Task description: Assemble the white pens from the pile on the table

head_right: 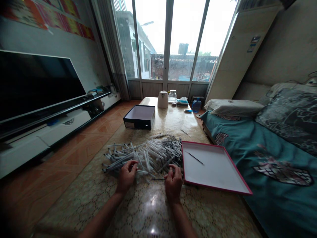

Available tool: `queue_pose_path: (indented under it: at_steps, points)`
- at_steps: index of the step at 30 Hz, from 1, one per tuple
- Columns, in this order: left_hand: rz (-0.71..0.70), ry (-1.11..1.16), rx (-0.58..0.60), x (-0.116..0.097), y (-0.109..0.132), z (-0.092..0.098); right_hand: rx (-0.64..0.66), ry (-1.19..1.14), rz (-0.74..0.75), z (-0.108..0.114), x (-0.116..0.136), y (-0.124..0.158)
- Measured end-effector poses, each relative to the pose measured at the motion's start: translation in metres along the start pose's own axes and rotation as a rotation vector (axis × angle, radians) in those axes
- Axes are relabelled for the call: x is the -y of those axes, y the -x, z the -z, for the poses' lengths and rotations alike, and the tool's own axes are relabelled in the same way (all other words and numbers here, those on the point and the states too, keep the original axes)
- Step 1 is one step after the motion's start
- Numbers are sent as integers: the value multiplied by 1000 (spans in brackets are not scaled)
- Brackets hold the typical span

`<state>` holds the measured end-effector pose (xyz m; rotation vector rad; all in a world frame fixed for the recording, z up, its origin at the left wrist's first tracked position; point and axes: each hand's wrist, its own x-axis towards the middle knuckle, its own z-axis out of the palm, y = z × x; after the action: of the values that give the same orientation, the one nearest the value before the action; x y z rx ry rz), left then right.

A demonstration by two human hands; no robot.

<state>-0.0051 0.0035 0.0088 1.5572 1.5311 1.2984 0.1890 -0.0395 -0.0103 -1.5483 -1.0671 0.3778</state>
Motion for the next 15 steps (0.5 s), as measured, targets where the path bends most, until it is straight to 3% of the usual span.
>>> queue_pose_path:
  at_steps: [2,5,10,15]
  points:
    - [-155,-227,30,5,-5,14,102,-48,-39,2,-3,23]
    - [-340,-437,147,5,-18,21,171,-58,-52,3,-7,42]
    - [-573,-742,348,-2,-42,15,171,-20,1,-1,-11,43]
    - [-667,-905,499,-7,-60,12,170,30,50,-4,-15,41]
